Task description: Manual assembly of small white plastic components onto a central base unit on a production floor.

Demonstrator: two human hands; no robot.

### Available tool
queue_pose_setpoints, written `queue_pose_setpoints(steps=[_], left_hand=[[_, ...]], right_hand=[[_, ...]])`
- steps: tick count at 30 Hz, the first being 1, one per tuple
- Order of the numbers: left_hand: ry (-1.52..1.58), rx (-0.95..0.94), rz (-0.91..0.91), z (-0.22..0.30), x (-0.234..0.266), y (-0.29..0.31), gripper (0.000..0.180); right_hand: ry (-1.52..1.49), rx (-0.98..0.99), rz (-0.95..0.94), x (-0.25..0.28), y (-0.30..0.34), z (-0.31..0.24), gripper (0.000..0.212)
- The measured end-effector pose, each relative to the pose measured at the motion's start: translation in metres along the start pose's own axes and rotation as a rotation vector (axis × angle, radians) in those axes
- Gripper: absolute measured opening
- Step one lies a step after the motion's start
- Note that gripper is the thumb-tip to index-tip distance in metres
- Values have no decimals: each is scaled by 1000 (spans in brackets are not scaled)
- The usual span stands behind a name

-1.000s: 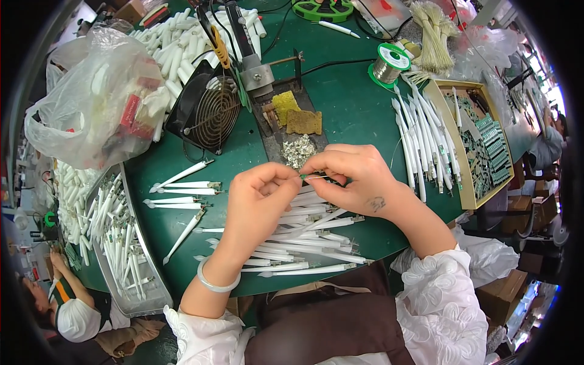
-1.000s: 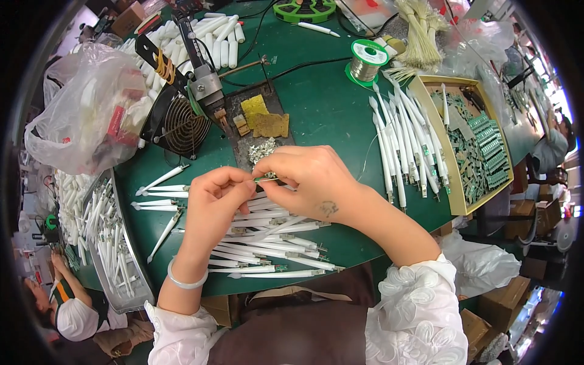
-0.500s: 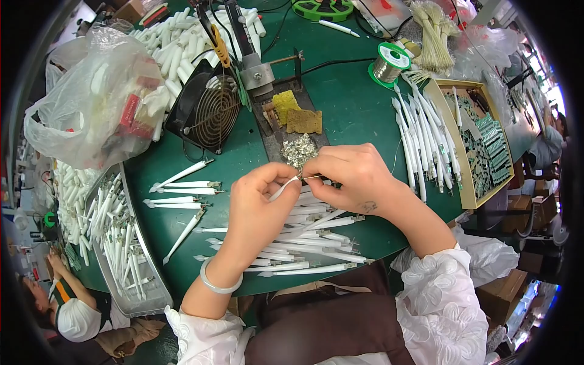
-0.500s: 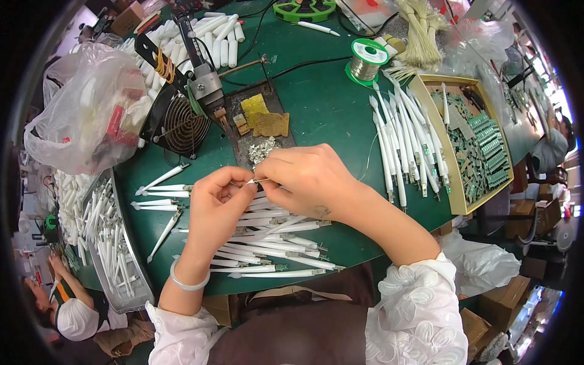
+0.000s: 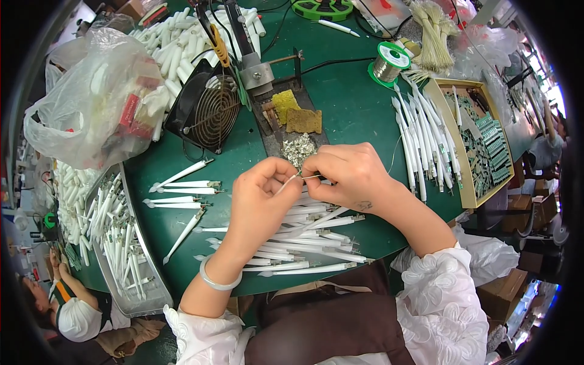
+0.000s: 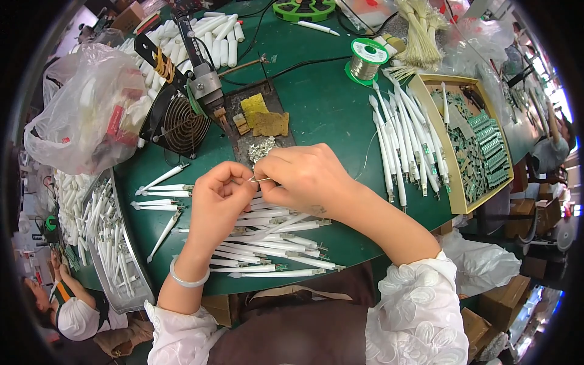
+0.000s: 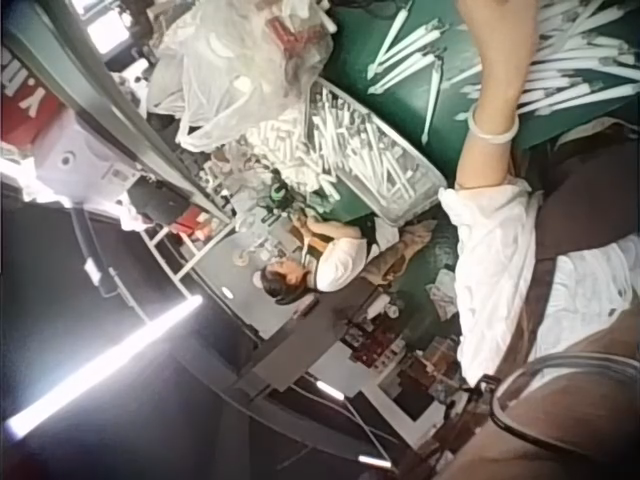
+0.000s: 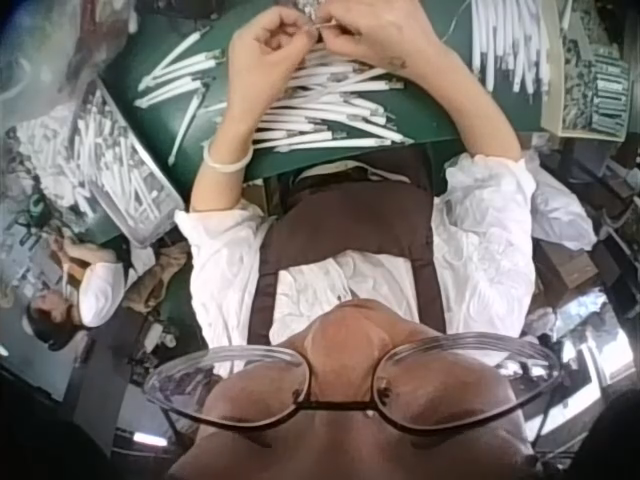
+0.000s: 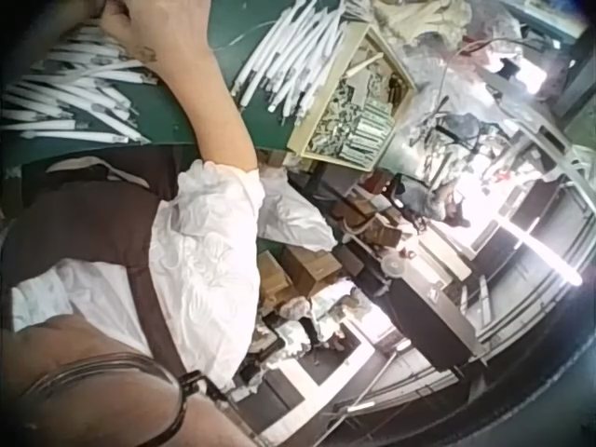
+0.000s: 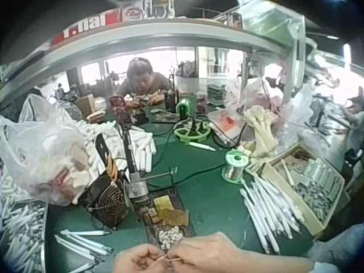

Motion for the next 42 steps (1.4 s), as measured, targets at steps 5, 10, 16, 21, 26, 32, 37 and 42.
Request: queue_pose_setpoints(steps=[5,10,16,21,26,32,37,42], left_hand=[[79,53,-30,2,0,-1,4],[206,113,-60,-7,3,-8,1],[180,109,-58,-4,4,-13,2],[225,154,-86,-11,6,-20,3],[234,217,-67,-11,10,-29,4],[261,230,-66,-12,13,-36,5],[255,203,-40,-6,14,-35,5],[235,159,2,0,15,-33,5]], right_hand=[[2,17,33,-1,2,1,15],[-116,-123,4,-7,4,8,16],[-293,-441,-33,-14,12,27,14],[-332,-497,-35,-18,13,30,13],[-501,-608,72,-21,19,41,11],[-331,-413,54,-17,7,32,8],[-279,-362,111,-14,5,30,8],[-248,-315,150,-11,3,27,8]])
Point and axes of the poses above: each hand's wrist, its own y-axis away from the middle knuckle, its own x-axis out of the back of the hand, z = x × y, the point moved 8 cm from there along -y, towards the middle knuckle, and after that the axes turned 9 degrees about x, right-handed, at the moved point
